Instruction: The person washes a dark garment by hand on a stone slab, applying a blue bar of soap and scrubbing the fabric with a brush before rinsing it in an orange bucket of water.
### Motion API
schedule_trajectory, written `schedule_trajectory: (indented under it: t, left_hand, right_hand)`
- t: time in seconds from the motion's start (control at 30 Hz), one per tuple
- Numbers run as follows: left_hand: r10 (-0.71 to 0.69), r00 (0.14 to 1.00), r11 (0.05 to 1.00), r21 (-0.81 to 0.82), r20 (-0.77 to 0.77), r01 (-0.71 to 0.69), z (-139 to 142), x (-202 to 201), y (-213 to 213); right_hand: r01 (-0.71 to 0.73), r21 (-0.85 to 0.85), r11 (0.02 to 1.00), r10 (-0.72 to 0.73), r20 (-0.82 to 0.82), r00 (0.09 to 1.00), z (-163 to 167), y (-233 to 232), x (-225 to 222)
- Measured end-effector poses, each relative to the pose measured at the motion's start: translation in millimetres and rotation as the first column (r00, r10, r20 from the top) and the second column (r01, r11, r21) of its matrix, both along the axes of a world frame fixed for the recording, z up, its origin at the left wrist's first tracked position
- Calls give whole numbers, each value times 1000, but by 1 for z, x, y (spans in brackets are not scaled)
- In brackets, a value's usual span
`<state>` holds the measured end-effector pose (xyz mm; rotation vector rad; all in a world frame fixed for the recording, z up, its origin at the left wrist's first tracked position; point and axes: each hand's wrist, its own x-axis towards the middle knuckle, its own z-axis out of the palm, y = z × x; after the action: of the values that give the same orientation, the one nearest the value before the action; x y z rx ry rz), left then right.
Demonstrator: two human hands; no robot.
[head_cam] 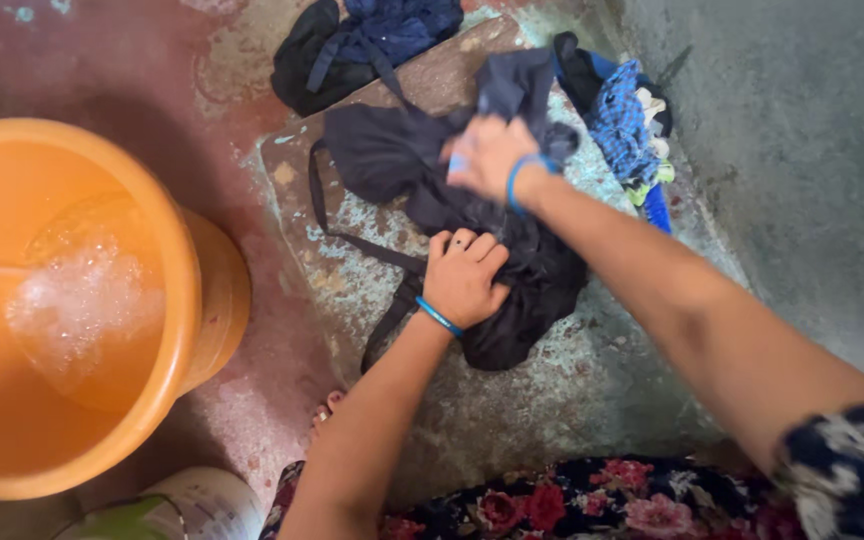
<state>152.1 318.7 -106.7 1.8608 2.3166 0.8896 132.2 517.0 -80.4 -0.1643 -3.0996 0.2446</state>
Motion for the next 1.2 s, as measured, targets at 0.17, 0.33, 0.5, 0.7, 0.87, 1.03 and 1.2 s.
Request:
schedule_trajectory:
  t: [0.17,0.33,0.5,0.7,0.87,1.03,1.2]
  left_hand:
    - [31,859,982,-174,510,69,34,-39,13]
    - [518,855,806,-332,-4,-490,23,-60,41]
    - [338,921,752,-531,-195,-389,14,-54,68]
    - [496,867,762,453,51,-463,101,-118,83]
    - [386,922,741,590,19,-322,134,-102,58]
    - [179,975,914,-390,131,-116,78,-59,-4]
    - [651,714,738,-435,256,-516,49,-57,-14]
  right_hand:
    - [494,-35,869,-494,-115,862,-2,1,-24]
    - [389,-490,780,-469,-47,882,-9,0,25]
    - [428,-689,585,-556,43,830,-13,-5,56]
    - [-13,-934,358,-354,-149,923,30,17,23]
    - [51,-966,252,-293,-26,956,74,29,25]
    - [-84,-340,937,241,452,859,15,-11,78]
    - [415,-873,256,-84,408,909,-9,6,94]
